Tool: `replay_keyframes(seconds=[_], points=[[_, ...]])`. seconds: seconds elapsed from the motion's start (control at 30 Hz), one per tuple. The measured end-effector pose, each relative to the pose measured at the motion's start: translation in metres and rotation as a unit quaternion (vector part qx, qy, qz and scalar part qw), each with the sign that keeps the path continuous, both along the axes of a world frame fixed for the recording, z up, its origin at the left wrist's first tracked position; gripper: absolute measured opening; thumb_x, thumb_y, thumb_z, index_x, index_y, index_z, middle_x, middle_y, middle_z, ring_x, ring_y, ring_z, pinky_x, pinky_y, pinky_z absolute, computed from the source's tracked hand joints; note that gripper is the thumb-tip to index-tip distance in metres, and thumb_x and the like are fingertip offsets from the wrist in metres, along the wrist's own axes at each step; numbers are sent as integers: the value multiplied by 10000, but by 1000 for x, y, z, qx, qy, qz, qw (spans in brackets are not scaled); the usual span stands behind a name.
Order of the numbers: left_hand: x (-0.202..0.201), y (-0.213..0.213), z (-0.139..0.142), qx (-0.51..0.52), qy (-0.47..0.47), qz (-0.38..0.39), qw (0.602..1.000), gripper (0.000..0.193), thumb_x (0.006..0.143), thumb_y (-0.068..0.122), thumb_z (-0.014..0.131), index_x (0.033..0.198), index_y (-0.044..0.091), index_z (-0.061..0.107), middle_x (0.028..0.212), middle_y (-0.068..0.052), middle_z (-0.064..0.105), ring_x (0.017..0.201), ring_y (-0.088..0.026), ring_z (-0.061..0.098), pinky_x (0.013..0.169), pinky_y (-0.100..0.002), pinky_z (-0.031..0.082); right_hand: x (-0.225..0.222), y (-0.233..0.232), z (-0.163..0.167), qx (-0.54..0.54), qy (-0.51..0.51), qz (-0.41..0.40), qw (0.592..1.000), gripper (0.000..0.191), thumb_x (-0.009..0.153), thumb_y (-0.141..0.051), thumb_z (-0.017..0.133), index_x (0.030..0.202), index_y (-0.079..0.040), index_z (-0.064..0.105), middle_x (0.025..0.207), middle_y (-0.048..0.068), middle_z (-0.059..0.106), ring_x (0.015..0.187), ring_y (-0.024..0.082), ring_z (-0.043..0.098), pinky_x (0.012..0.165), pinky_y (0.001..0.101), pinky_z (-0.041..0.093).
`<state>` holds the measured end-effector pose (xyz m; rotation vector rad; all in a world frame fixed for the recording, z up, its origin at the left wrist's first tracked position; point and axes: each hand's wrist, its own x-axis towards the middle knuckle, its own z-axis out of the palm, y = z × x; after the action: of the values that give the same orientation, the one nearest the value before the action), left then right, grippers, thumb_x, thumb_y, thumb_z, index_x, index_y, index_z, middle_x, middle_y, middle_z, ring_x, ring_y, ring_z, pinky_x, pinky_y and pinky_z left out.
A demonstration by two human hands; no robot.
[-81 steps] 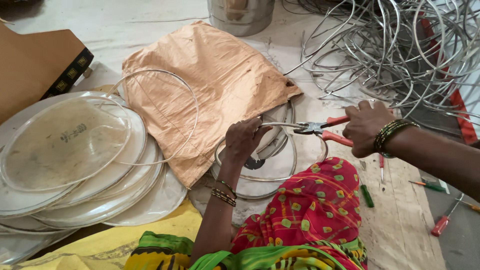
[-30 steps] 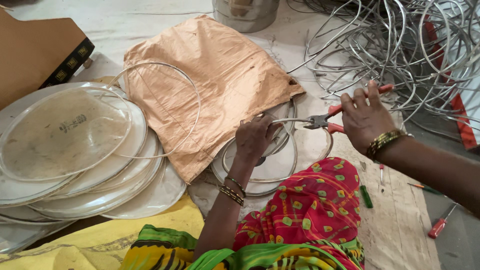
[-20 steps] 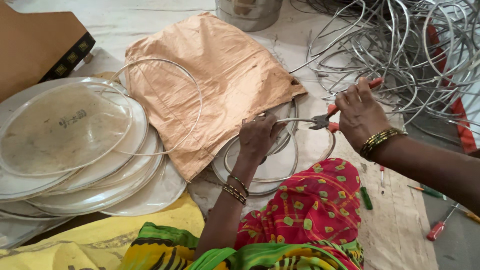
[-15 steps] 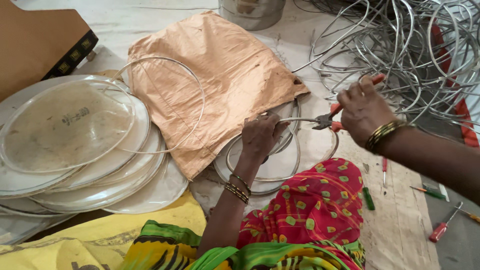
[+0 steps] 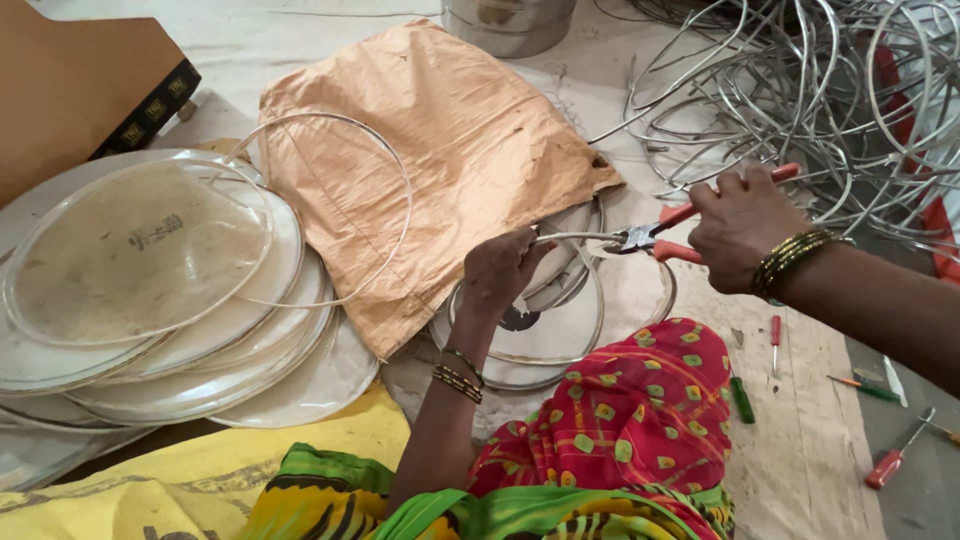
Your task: The person sits on the floor and uses pliers to bend and shape metal wire into circular frames. They manipulate the wire around a white circular base, securing the wire ends and adjusting the shape. The person handles multiple wire loops and a stack of white circular bases during the process.
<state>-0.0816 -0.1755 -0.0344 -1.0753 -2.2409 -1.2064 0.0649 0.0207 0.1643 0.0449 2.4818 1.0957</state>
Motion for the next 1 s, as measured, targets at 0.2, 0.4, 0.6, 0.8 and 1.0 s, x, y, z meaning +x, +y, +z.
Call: replay_keyframes(seconds=[0.2, 0.4, 0.6, 0.8, 1.0], points=[[1, 2, -1, -13, -2, -11, 1000, 407, 938, 465, 713, 762, 115, 601, 649, -87, 629, 604, -310, 643, 516, -442, 460, 0, 10, -3, -49, -57, -110, 991, 376, 780, -383, 686, 1136, -294, 768, 1284, 54, 564, 1281, 244, 511, 1096, 439, 387], [5, 2, 2, -8, -3, -20, 1000, 395, 927, 483, 707, 776, 126, 630, 655, -77, 635, 613, -298, 654, 529, -427, 480, 6, 2, -3, -25, -76, -130, 988, 380, 761, -375, 680, 1119, -297, 777, 1302, 71, 544, 1277, 250, 520, 1058, 466, 418], [8, 1, 6, -15, 2, -17, 1000, 390, 947, 464, 700, 767, 126, 626, 655, -73, 640, 612, -296, 657, 529, -426, 477, 10, -6, -1, -50, -75, -146, 985, 320, 838, -393, 655, 1133, -334, 764, 1323, 85, 530, 1273, 261, 531, 1030, 514, 472], [8, 1, 6, -11, 0, -13, 1000, 393, 952, 463, 699, 774, 122, 617, 650, -73, 636, 609, -290, 656, 524, -422, 473, 10, -7, -2, -45, -67, -125, 989, 281, 889, -374, 612, 1038, -227, 800, 1306, 116, 543, 1221, 272, 556, 971, 476, 494], [9, 6, 5, -2, 28, -6, 1000, 325, 931, 466, 710, 834, 156, 699, 663, -68, 655, 610, -293, 663, 525, -419, 485, 9, 4, 0, -34, -51, -122, 991, 262, 898, -262, 596, 1059, -276, 802, 1366, 89, 549, 1327, 242, 507, 1154, 473, 372]])
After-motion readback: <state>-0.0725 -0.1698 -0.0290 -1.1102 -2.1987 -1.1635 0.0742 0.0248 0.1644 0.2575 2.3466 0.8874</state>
